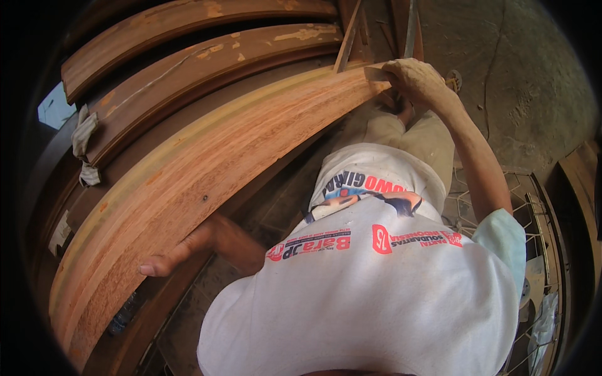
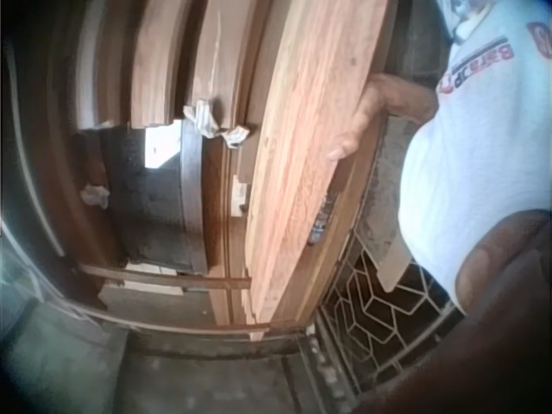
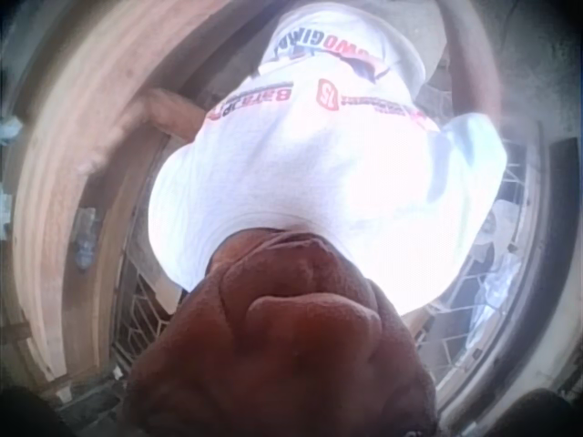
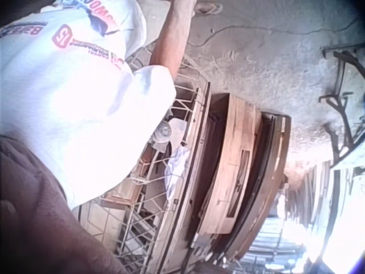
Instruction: The person handles long wooden planks in a workshop, applying a finish with a brush and smoothing the surface with a scraper. They repeatedly lift and reposition the planks to access different sections, dipping the brush into a container of finish as needed.
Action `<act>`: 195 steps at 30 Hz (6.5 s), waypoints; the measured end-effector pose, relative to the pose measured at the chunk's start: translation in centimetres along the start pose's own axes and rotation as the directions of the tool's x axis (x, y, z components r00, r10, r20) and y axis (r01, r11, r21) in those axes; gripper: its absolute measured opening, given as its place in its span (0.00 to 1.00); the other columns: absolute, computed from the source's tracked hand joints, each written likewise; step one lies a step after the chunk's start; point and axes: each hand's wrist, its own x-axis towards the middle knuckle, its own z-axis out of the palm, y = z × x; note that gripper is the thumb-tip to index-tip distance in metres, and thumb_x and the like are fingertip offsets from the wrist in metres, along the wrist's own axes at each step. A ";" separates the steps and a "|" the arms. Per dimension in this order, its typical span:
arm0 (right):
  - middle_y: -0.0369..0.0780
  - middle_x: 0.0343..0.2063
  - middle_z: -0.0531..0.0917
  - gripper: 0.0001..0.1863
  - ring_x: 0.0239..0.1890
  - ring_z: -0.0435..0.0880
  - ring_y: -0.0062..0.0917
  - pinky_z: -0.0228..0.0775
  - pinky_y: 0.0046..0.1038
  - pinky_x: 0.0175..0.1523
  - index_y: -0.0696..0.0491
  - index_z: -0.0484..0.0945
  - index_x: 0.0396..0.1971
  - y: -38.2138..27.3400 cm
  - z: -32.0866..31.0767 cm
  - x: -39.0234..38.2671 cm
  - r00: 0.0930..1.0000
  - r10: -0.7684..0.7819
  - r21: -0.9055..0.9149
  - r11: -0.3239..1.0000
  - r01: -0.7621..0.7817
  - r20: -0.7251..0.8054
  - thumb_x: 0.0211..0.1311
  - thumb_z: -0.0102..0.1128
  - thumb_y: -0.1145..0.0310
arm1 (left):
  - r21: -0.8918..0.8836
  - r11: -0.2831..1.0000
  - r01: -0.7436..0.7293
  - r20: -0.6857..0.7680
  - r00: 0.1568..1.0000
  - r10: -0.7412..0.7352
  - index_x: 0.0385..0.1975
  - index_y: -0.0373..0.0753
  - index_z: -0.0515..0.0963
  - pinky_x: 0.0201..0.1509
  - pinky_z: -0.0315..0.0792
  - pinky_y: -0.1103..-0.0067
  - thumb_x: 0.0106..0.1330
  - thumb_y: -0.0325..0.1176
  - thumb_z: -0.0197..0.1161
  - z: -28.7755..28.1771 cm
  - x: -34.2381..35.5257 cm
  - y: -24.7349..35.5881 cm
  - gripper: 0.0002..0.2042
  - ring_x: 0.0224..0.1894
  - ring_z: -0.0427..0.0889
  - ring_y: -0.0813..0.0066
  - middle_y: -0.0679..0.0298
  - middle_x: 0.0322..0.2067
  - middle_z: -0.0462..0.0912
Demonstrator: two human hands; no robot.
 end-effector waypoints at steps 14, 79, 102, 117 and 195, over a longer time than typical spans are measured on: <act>0.48 0.36 0.89 0.18 0.38 0.89 0.34 0.79 0.34 0.48 0.62 0.81 0.53 -0.3 7.3 -6.6 0.861 0.481 0.688 0.683 -0.247 -0.168 0.68 0.55 0.69 | -0.086 0.993 0.075 0.033 0.997 -0.073 0.78 0.37 0.46 0.77 0.61 0.54 0.57 0.80 0.54 -0.5 0.1 -0.5 0.60 0.76 0.52 0.48 0.41 0.72 0.48; 0.39 0.29 0.84 0.19 0.30 0.82 0.21 0.76 0.28 0.39 0.60 0.82 0.55 0.9 7.0 -14.1 0.813 0.582 0.691 0.592 -0.414 -0.011 0.70 0.55 0.66 | -0.180 0.983 0.033 0.085 0.996 -0.018 0.79 0.38 0.45 0.77 0.62 0.57 0.60 0.81 0.48 0.8 -0.4 -0.1 0.59 0.76 0.55 0.52 0.45 0.73 0.51; 0.37 0.27 0.84 0.16 0.28 0.81 0.21 0.73 0.26 0.33 0.63 0.82 0.47 24.5 -26.0 -14.4 0.803 0.591 0.636 0.651 -0.415 -0.081 0.66 0.59 0.67 | 0.506 0.756 0.415 -0.548 0.832 -0.090 0.67 0.26 0.67 0.65 0.74 0.61 0.76 0.47 0.60 2.0 -2.3 5.4 0.31 0.60 0.79 0.50 0.41 0.61 0.76; 0.47 0.40 0.90 0.18 0.44 0.89 0.32 0.78 0.33 0.52 0.59 0.84 0.51 29.8 -50.2 -1.9 0.865 0.444 0.414 0.850 -0.326 -0.232 0.67 0.60 0.66 | 0.518 0.816 0.259 0.763 0.293 -0.577 0.66 0.33 0.71 0.62 0.73 0.62 0.68 0.42 0.67 40.6 -7.3 6.7 0.30 0.55 0.82 0.51 0.47 0.52 0.83; 0.38 0.25 0.82 0.14 0.23 0.81 0.21 0.73 0.30 0.30 0.60 0.86 0.37 48.0 -127.9 32.5 0.919 0.313 -0.217 0.905 -0.365 -0.241 0.67 0.64 0.62 | 0.544 0.020 0.839 0.369 -0.217 -0.904 0.67 0.31 0.71 0.48 0.80 0.77 0.74 0.42 0.62 82.9 -25.7 16.6 0.27 0.47 0.87 0.68 0.57 0.52 0.84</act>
